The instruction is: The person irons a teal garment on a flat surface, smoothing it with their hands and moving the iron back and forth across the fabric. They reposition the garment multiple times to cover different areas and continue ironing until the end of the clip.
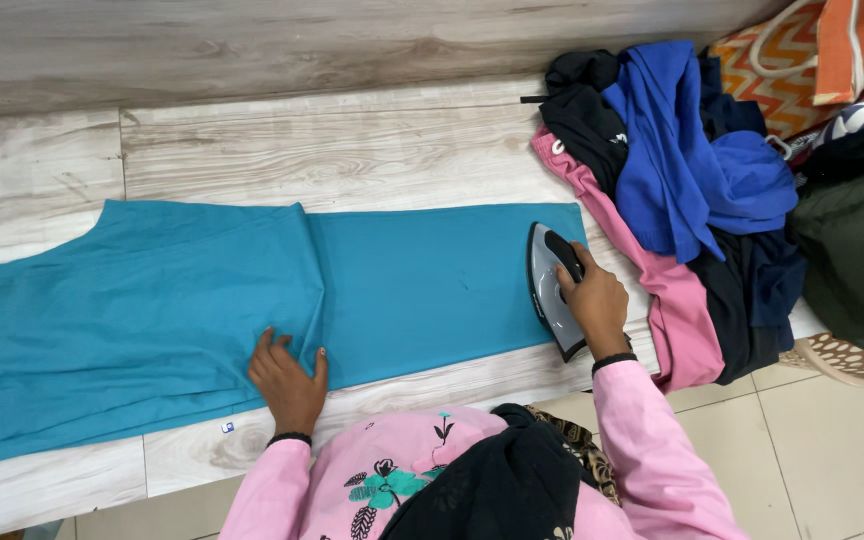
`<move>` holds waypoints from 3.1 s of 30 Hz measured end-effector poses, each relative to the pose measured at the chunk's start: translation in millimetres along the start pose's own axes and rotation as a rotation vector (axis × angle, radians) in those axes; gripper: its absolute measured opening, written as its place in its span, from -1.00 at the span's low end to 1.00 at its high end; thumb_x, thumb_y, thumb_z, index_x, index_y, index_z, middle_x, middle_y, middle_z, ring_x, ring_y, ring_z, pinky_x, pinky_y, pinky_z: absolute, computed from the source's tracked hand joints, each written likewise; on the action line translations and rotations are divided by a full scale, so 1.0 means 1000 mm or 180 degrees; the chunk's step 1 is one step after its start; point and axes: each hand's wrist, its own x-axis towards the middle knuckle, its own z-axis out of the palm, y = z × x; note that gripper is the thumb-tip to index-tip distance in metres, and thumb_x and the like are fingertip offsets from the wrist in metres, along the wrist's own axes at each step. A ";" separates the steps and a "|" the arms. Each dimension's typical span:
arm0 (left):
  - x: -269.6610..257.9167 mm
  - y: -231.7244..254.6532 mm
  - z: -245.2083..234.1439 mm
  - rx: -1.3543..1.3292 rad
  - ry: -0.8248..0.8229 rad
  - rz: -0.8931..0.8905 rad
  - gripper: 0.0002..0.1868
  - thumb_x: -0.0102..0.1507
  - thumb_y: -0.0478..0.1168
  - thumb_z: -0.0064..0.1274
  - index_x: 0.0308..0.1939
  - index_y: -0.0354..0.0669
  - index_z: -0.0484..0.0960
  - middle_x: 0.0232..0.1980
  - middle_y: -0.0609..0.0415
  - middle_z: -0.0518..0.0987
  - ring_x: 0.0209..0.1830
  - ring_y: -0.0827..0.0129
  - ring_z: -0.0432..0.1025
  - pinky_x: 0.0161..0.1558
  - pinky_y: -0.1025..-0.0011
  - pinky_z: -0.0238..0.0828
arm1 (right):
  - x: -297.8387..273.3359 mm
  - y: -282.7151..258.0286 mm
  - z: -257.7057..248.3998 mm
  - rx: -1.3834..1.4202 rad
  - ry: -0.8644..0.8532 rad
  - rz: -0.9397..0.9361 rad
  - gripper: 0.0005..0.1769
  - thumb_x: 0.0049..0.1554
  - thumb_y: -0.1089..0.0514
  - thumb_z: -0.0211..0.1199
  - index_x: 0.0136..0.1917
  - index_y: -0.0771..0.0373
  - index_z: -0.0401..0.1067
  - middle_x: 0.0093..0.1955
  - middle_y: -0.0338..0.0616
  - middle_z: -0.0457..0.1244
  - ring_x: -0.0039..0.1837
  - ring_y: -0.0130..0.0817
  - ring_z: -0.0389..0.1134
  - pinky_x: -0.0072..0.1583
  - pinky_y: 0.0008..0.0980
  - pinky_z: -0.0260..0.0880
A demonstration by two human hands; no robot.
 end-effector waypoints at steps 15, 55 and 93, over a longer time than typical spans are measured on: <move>-0.015 0.159 0.107 -0.0524 -0.1576 0.2752 -0.47 0.31 -0.30 -0.10 0.37 -0.38 0.40 0.48 -0.28 0.32 0.55 -0.01 0.14 0.54 -0.01 -0.10 | -0.002 0.001 -0.012 0.0307 -0.0131 0.0143 -0.33 0.07 -0.23 0.35 0.44 -0.23 0.39 -0.08 0.08 0.44 -0.02 0.09 0.47 0.01 -0.03 0.45; 0.119 -0.014 -0.027 -0.1101 -0.3320 -0.1170 -0.75 0.35 -0.22 0.01 0.01 -0.34 0.47 -0.43 -0.19 0.64 -0.62 0.20 0.58 -0.53 0.20 0.52 | -0.064 -0.114 0.028 0.0454 -0.0361 -0.0878 -0.33 0.05 -0.24 0.38 0.41 -0.17 0.42 -0.13 0.03 0.43 -0.09 0.02 0.47 -0.08 -0.07 0.43; 0.025 -0.236 -0.082 0.0696 -0.0052 -0.0968 -0.31 0.49 0.22 -0.25 0.60 -0.02 0.31 0.69 -0.29 0.05 0.68 -0.34 -0.18 0.40 -0.59 -0.57 | -0.088 -0.293 0.087 0.0364 -0.0499 -0.2286 -0.38 0.14 -0.16 0.30 0.44 -0.06 0.36 -0.10 0.08 0.41 -0.11 0.09 0.44 -0.07 0.00 0.42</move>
